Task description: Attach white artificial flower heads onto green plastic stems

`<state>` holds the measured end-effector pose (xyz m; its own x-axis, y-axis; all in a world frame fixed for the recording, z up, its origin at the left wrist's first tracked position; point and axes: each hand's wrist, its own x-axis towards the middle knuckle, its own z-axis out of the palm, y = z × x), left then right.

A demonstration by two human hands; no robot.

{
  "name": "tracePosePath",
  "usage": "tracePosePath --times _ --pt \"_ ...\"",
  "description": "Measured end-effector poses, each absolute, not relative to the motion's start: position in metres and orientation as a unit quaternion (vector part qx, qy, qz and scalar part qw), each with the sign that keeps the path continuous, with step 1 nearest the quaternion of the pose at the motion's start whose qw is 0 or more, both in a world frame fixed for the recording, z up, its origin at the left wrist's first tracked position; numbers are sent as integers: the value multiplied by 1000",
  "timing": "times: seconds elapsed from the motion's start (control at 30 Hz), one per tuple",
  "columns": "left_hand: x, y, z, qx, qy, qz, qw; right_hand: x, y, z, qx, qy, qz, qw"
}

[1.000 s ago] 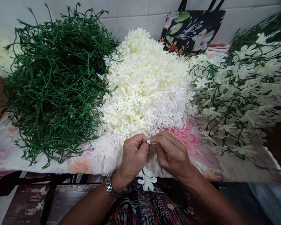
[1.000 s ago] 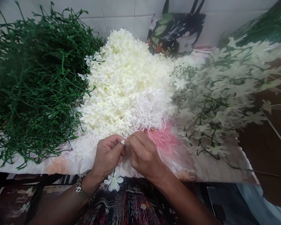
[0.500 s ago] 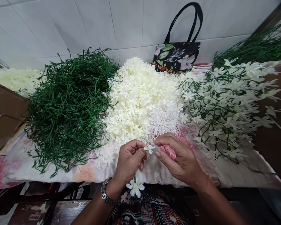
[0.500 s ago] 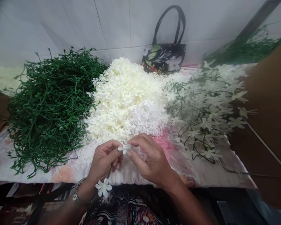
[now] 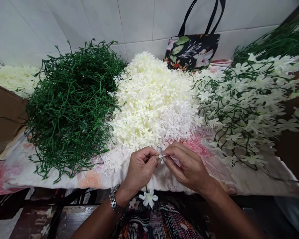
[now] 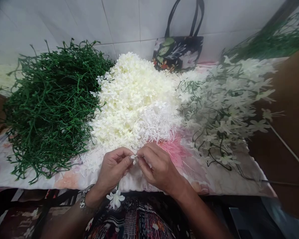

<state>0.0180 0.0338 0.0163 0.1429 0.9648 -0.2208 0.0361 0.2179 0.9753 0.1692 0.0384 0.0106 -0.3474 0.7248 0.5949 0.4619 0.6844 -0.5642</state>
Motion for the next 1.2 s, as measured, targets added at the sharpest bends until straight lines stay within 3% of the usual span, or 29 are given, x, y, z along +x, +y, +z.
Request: tracePosePath --times 0.77,1.2 --pt "20 36 9 513 540 376 552 165 41 -1 -383 -802 175 423" --pt "15 37 17 420 493 419 636 179 39 20 -405 -769 221 442"
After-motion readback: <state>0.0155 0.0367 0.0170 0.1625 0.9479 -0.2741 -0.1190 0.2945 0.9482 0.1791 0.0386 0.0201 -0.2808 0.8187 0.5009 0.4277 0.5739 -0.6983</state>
